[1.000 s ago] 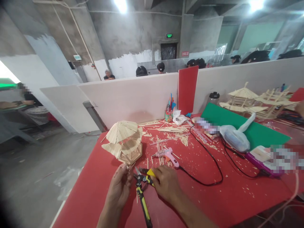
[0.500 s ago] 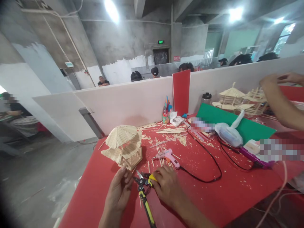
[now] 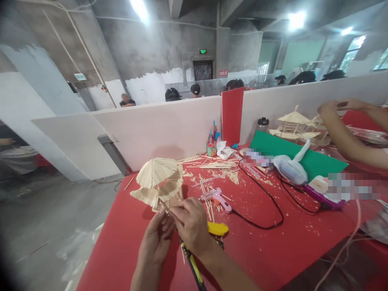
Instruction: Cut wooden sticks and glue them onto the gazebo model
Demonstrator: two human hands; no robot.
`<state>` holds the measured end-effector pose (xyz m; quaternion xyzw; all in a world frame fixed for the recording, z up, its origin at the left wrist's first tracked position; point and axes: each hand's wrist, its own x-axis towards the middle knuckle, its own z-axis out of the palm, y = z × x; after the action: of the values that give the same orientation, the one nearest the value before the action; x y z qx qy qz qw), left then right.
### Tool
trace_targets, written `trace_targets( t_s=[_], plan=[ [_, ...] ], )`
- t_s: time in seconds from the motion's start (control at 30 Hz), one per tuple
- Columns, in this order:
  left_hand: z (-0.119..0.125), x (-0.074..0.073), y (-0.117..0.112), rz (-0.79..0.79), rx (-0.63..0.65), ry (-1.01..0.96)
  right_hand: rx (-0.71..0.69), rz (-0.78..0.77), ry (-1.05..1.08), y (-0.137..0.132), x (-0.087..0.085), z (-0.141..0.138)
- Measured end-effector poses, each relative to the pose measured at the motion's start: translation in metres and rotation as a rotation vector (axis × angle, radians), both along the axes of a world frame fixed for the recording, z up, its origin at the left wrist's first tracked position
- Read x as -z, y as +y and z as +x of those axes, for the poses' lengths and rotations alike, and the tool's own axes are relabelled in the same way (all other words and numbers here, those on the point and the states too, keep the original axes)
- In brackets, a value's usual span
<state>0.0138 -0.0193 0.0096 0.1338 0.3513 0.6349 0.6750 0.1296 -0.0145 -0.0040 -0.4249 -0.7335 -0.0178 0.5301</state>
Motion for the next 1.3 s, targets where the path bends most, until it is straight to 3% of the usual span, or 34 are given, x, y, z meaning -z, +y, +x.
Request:
trace_targets(
  t_s=[0.2, 0.37, 0.5, 0.7, 1.3],
  plan=[
    [0.002, 0.003, 0.004, -0.070, -0.021, -0.030, -0.044, 0.029, -0.003, 0.001, -0.002, -0.004],
    [0.002, -0.002, 0.004, -0.062, -0.030, -0.063, -0.009, 0.061, -0.008, 0.005, -0.003, -0.009],
    [0.005, -0.005, -0.002, -0.104, -0.108, -0.097, 0.055, 0.082, 0.049, 0.010, -0.006, -0.016],
    [0.012, 0.003, -0.007, -0.191, -0.239, -0.088, 0.074, 0.078, 0.069, 0.018, -0.011, -0.028],
    [0.012, 0.000, -0.005, -0.229, -0.298, -0.091, 0.024, 0.088, 0.084, 0.029, 0.001, -0.034]
  ],
)
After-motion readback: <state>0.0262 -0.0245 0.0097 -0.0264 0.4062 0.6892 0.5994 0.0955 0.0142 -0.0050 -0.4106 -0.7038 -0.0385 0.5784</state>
